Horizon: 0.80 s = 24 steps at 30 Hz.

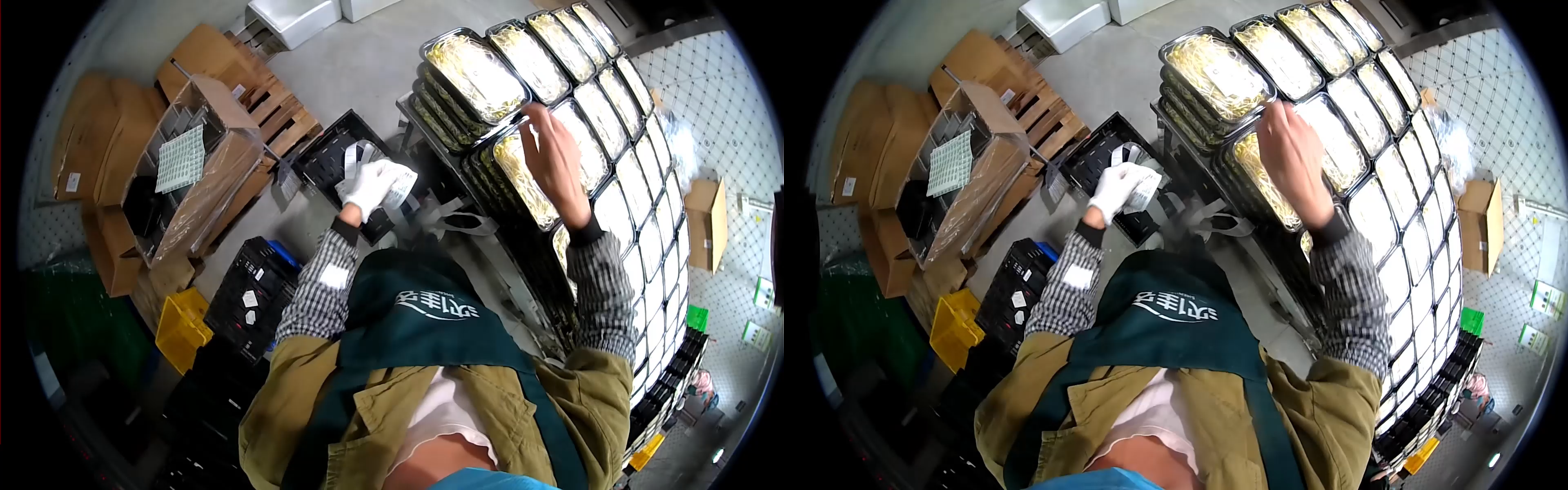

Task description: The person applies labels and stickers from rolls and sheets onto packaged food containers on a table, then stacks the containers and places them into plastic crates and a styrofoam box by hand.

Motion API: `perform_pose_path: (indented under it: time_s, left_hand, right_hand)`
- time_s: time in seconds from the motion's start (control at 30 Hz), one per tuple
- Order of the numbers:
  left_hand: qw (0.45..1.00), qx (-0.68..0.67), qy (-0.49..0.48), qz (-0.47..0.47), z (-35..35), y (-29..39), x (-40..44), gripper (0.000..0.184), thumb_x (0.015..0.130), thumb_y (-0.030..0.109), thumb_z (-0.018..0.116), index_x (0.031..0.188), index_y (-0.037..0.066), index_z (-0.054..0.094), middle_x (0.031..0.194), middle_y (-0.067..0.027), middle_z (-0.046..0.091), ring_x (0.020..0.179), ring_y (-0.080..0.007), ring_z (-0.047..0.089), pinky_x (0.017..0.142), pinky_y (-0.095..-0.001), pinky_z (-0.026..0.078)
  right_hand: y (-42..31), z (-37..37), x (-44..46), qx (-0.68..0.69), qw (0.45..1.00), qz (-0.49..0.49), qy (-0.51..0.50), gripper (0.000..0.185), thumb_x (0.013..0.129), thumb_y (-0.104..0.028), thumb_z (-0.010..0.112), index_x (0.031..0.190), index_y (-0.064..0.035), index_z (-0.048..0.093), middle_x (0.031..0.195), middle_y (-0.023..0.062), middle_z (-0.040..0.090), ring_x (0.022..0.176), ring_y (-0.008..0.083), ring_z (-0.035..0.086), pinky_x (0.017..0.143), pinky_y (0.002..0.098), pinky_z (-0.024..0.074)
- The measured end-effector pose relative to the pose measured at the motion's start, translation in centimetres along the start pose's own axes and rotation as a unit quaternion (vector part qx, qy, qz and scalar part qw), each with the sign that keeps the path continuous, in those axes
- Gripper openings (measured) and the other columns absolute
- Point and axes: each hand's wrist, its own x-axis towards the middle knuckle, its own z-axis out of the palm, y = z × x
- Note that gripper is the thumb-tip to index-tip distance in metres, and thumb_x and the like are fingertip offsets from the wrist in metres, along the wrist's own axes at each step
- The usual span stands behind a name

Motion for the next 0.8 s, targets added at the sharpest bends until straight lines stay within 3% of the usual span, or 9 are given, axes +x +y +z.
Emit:
perform_pose_path:
  time_s: [0.1,0.13,0.23,0.3,0.33,0.5,0.67,0.7,0.8]
  left_hand:
    - [0.972,0.220,0.042,-0.077,1.2,-3.9,6.0,0.023,0.086,0.013,0.059,0.100,-0.003,0.066,0.089,-0.0095,0.068,0.076,-0.0161,0.063,0.067,-0.0292,0.051]
    - [0.990,0.112,0.047,-0.064,2.4,-5.2,7.0,0.029,0.086,0.019,0.060,0.100,-0.006,0.064,0.092,-0.0127,0.068,0.076,-0.0226,0.065,0.070,-0.0325,0.052]
    - [0.966,0.227,-0.028,-0.120,5.0,-1.3,8.7,0.036,0.085,0.020,0.063,0.099,-0.013,0.062,0.092,-0.0116,0.068,0.078,-0.0162,0.062,0.070,-0.0293,0.048]
    - [0.983,0.173,-0.006,-0.053,6.6,-9.8,14.3,0.035,0.085,0.021,0.064,0.095,-0.012,0.063,0.086,-0.0081,0.067,0.076,-0.0124,0.058,0.068,-0.0289,0.046]
    - [0.983,0.182,-0.002,-0.025,7.0,-14.6,17.7,0.038,0.084,0.024,0.064,0.099,-0.012,0.062,0.088,-0.0065,0.066,0.075,-0.0118,0.055,0.068,-0.0286,0.045]
    - [0.955,0.291,0.017,-0.045,8.1,-8.8,15.9,0.035,0.087,0.025,0.060,0.104,-0.006,0.059,0.092,-0.0119,0.064,0.080,-0.0218,0.058,0.071,-0.0331,0.047]
    - [0.925,0.297,0.203,0.120,10.7,-9.6,10.0,0.034,0.084,0.030,0.062,0.098,-0.001,0.059,0.088,-0.0159,0.063,0.078,-0.0311,0.060,0.068,-0.0389,0.048]
    - [0.921,0.298,0.210,0.140,12.0,-9.8,8.0,0.034,0.084,0.032,0.062,0.096,0.000,0.059,0.087,-0.0167,0.063,0.078,-0.0330,0.060,0.068,-0.0400,0.048]
    - [0.940,0.332,-0.035,0.076,17.1,-10.4,2.1,0.030,0.085,0.029,0.061,0.097,0.002,0.059,0.097,-0.0212,0.063,0.085,-0.0356,0.060,0.072,-0.0395,0.049]
  right_hand:
    - [-6.2,-5.2,-6.1,0.117,0.970,0.174,-0.123,0.011,0.086,-0.006,0.060,0.096,-0.0044,0.057,0.076,0.0125,0.061,0.060,0.0249,0.058,0.052,0.0327,0.0439]
    - [-7.3,-5.7,-8.1,0.204,0.947,0.204,-0.139,0.013,0.086,-0.005,0.061,0.098,-0.0030,0.057,0.072,0.0091,0.058,0.057,0.0157,0.053,0.051,0.0276,0.0414]
    - [-9.0,-4.7,-13.6,0.264,0.892,0.322,-0.178,0.011,0.088,-0.006,0.060,0.097,0.0006,0.060,0.074,0.0071,0.059,0.062,0.0106,0.054,0.057,0.0235,0.0441]
    - [-9.4,-3.0,-17.2,0.276,0.851,0.414,-0.169,0.012,0.090,-0.008,0.058,0.097,0.0018,0.059,0.075,0.0071,0.061,0.066,0.0105,0.057,0.061,0.0228,0.0464]
    - [-9.5,-2.2,-18.6,0.281,0.841,0.434,-0.160,0.012,0.091,-0.008,0.057,0.097,0.0020,0.060,0.076,0.0072,0.062,0.067,0.0105,0.058,0.063,0.0228,0.0469]
    - [-9.8,-0.7,-22.3,0.293,0.813,0.482,-0.144,0.014,0.091,-0.010,0.056,0.096,0.0023,0.060,0.078,0.0102,0.065,0.068,0.0145,0.062,0.064,0.0256,0.0483]
    - [-10.0,-1.1,-22.4,0.285,0.828,0.464,-0.137,0.014,0.089,-0.010,0.057,0.096,0.0017,0.060,0.078,0.0140,0.063,0.067,0.0225,0.061,0.063,0.0302,0.0480]
    - [-9.9,-1.2,-22.9,0.293,0.825,0.462,-0.141,0.015,0.091,-0.010,0.055,0.099,0.0025,0.059,0.078,0.0109,0.064,0.069,0.0154,0.061,0.065,0.0262,0.0484]
    - [-10.2,-2.0,-24.4,0.317,0.804,0.490,-0.114,0.015,0.091,-0.010,0.055,0.099,0.0031,0.059,0.080,0.0112,0.064,0.072,0.0157,0.062,0.068,0.0263,0.0493]
